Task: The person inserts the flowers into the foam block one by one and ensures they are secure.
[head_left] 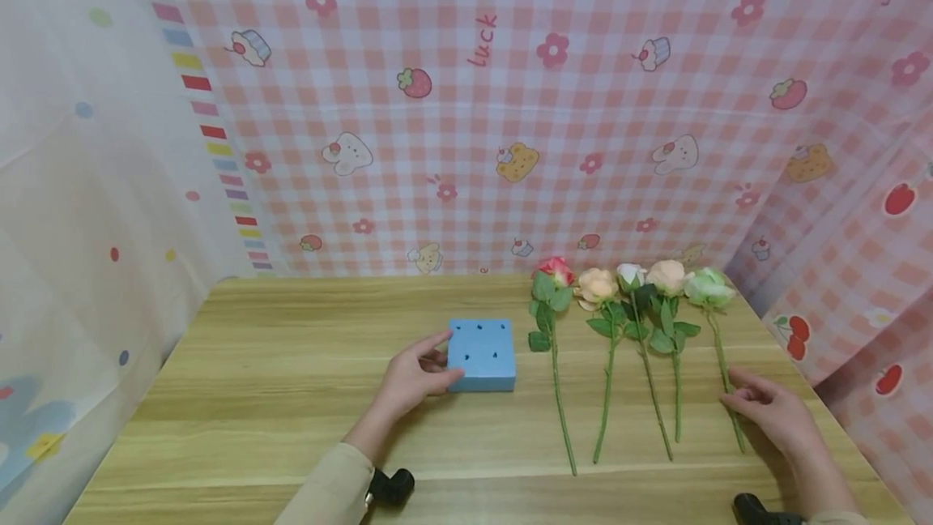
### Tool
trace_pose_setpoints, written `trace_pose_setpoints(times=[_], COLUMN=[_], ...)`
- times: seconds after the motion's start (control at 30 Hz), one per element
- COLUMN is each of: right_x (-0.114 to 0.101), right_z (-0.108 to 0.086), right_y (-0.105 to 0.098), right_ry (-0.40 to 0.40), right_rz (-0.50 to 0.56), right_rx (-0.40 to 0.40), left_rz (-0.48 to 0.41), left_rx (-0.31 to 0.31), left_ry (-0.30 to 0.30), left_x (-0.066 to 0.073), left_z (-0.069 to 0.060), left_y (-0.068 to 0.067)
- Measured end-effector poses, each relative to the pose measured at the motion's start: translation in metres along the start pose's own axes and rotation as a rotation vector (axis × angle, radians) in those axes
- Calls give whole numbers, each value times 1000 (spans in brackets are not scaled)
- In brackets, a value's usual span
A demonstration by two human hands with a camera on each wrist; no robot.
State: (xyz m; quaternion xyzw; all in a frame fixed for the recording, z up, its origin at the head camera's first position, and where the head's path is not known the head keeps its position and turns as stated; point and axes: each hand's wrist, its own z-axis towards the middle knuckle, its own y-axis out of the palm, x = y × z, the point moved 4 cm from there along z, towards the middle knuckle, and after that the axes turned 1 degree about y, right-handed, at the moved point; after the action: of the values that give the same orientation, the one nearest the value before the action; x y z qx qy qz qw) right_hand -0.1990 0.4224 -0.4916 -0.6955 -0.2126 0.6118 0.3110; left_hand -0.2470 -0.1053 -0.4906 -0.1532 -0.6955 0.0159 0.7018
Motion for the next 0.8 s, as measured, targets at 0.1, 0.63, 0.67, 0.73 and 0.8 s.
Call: trace_pose_setpoints(times=[0.1,0.63,0.67,0.73,0.8], right_x=[0,-6,-7,-10,-14], right_z=[1,4,4,4,4], right_y=[0,-1,-1,0,1], right_ry=[19,115,108,99,91], right_rz=[35,314,306,300,299], right_rx=[-7,-114,-104,-97,-88], left_rz=[7,6,7,5,1], left_rx=[3,13,14,11,7], left_ry=[-2,-13,-12,-9,-5], left_x=[1,12,9,4,1], left_z=[-1,-3,-1,2,3], left_y=[0,0,0,-1,-1])
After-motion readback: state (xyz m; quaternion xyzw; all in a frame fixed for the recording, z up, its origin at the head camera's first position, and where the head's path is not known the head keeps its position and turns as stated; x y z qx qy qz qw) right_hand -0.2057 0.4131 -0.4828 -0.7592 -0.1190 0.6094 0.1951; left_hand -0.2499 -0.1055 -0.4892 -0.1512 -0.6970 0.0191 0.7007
